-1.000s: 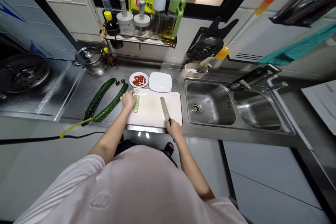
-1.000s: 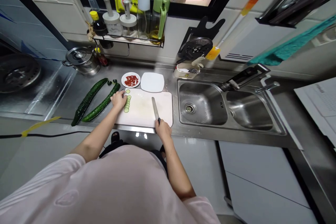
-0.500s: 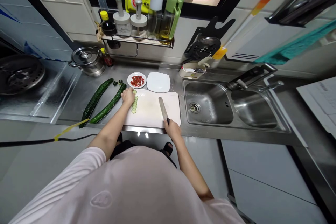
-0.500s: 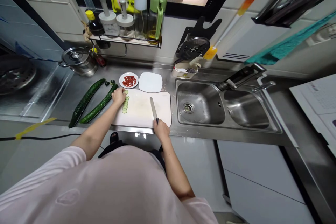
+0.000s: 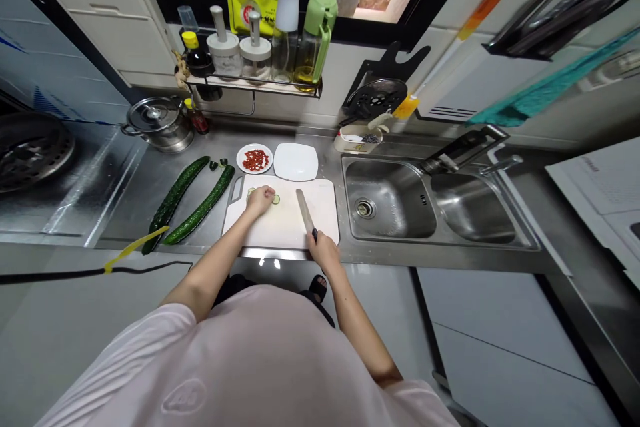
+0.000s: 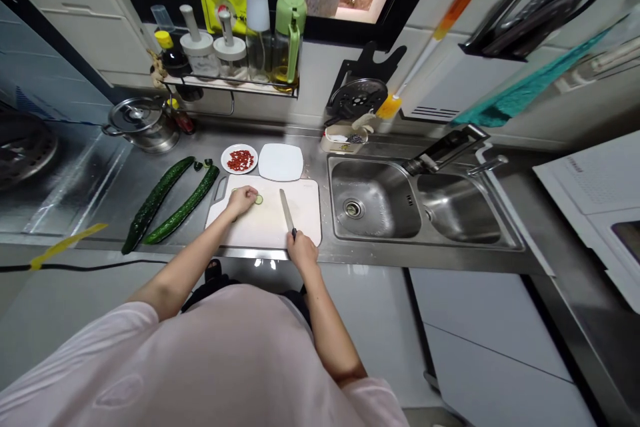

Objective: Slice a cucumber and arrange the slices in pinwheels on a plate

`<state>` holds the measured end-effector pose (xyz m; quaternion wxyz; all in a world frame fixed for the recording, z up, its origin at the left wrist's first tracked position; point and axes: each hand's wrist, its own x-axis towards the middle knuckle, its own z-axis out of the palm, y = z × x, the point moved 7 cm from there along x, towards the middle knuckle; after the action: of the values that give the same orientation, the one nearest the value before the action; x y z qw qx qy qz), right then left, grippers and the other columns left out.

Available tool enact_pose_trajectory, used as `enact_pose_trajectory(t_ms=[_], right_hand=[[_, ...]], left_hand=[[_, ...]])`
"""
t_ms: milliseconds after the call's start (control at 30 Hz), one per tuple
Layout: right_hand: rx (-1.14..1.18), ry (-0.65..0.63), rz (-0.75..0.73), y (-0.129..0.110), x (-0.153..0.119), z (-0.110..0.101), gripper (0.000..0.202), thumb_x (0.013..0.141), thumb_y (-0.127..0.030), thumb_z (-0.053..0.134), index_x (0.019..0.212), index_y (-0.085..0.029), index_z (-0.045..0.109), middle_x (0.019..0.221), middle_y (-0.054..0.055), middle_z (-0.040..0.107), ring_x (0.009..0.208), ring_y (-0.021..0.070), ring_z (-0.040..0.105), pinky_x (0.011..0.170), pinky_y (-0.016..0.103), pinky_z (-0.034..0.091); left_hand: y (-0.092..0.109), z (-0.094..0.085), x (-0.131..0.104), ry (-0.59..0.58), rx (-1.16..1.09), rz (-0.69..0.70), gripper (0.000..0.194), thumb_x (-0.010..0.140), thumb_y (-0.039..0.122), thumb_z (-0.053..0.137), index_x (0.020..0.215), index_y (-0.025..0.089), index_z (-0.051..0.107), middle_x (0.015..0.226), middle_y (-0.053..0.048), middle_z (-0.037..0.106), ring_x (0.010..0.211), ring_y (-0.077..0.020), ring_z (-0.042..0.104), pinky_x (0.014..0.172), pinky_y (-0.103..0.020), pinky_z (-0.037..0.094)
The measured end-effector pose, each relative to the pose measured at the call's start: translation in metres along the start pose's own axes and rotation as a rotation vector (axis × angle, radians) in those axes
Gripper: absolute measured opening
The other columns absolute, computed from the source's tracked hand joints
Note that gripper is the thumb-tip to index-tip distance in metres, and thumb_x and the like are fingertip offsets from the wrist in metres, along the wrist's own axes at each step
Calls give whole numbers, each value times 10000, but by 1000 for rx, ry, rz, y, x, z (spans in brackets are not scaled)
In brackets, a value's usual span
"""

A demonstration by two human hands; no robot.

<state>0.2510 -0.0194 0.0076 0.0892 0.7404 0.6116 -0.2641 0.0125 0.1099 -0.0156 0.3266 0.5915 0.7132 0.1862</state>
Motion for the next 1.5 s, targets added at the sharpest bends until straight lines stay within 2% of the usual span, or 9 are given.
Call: enact_pose_trajectory(t_ms=[167,233,333,433,667,1033,1500], right_hand=[[-18,9,-28,0,-2,-4,479,981,-500,290,1115,-161,600,1035,143,679,1016,241,626,823,303,419],[-25,13,-65,-2,-5,-5,488,978,-518,288,1112,-167,599,1029,138,678,1009,237,625,817,295,412],[-38,15,-119,-6,-12,-5,491,974,-535,289,1086,-175,604,1010,129,684,985,239,630,799,291,408],[-57,16,-159,-10,-22,-3,485,973,-539,298,1076,-178,604,987,125,689,970,247,635,786,296,408],[-95,-12,-182,-15,-34,0,474,976,-537,304,1087,-183,598,1005,130,686,978,245,637,788,299,407],[-125,-40,-180,-18,-33,4,465,982,-508,295,1107,-176,596,1033,143,681,991,258,637,806,324,419],[-149,-68,-187,-34,-38,7,366,987,-385,320,1098,-140,568,1000,170,687,959,266,657,805,344,436]], left_hand=[[13,17,-6,-143,55,146,214,769,192,575,920,211,725,890,-30,718,811,-159,625,753,-250,451],[15,17,-6,-148,86,195,220,781,191,563,926,210,728,904,-40,715,844,-172,626,789,-264,454],[14,14,-4,-91,111,220,237,791,182,557,962,194,721,935,-54,705,876,-179,619,817,-273,453],[10,14,2,-56,121,202,232,780,164,575,966,175,713,924,-59,699,867,-178,616,801,-270,453],[3,19,11,-52,148,153,222,780,142,551,928,184,711,929,-51,708,873,-178,618,790,-265,443],[1,19,14,-55,151,113,232,736,121,578,908,189,718,920,-53,716,853,-179,622,773,-269,440],[3,18,14,-75,139,98,235,713,125,616,915,190,717,889,-40,710,837,-173,616,762,-265,436]])
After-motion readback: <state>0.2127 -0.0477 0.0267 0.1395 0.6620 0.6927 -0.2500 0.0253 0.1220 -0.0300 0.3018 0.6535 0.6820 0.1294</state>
